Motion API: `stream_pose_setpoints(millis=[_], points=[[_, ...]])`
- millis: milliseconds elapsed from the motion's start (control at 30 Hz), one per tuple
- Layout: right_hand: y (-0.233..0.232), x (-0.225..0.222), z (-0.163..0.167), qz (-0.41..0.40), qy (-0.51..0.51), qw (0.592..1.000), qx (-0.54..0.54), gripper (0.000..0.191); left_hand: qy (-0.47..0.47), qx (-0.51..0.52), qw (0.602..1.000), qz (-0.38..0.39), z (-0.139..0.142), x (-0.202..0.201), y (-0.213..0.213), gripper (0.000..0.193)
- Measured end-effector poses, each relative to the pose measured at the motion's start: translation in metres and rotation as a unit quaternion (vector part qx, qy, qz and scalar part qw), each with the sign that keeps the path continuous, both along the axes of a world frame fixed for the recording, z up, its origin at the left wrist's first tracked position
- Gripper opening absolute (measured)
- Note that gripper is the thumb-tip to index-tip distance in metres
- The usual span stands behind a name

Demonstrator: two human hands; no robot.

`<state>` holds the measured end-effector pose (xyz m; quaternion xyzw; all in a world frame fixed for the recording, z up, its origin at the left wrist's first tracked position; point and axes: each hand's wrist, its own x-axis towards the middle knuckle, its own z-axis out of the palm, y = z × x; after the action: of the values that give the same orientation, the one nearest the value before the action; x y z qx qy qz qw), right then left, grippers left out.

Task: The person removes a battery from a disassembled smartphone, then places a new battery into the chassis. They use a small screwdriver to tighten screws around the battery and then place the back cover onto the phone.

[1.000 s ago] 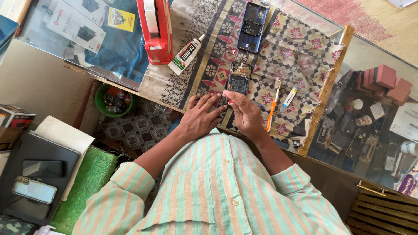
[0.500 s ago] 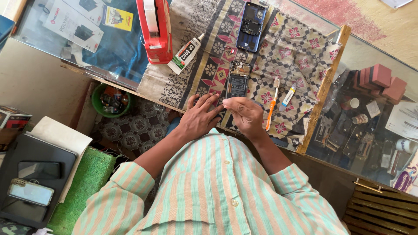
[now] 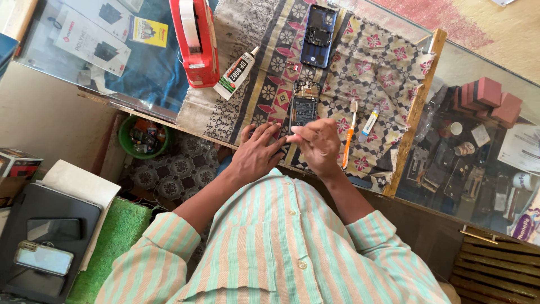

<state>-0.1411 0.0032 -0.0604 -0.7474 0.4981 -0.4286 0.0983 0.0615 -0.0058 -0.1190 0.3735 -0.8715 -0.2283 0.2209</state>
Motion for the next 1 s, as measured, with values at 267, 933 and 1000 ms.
stream_pose_setpoints(millis=[267,933,1000], points=[[0.004,-0.003,-0.009,0.032,-0.040,0.998,0.048,0.024,0.002,-0.003,1.000,-0.002,0.000,0.002,-0.001,0.045],[0.005,-0.016,-0.016,0.131,-0.086,0.980,0.119,0.029,0.012,0.000,1.000,-0.003,0.003,0.004,0.001,0.044],[0.005,-0.015,-0.021,0.104,-0.092,0.987,0.085,0.026,0.007,0.003,1.000,-0.005,0.003,0.004,0.001,0.045]])
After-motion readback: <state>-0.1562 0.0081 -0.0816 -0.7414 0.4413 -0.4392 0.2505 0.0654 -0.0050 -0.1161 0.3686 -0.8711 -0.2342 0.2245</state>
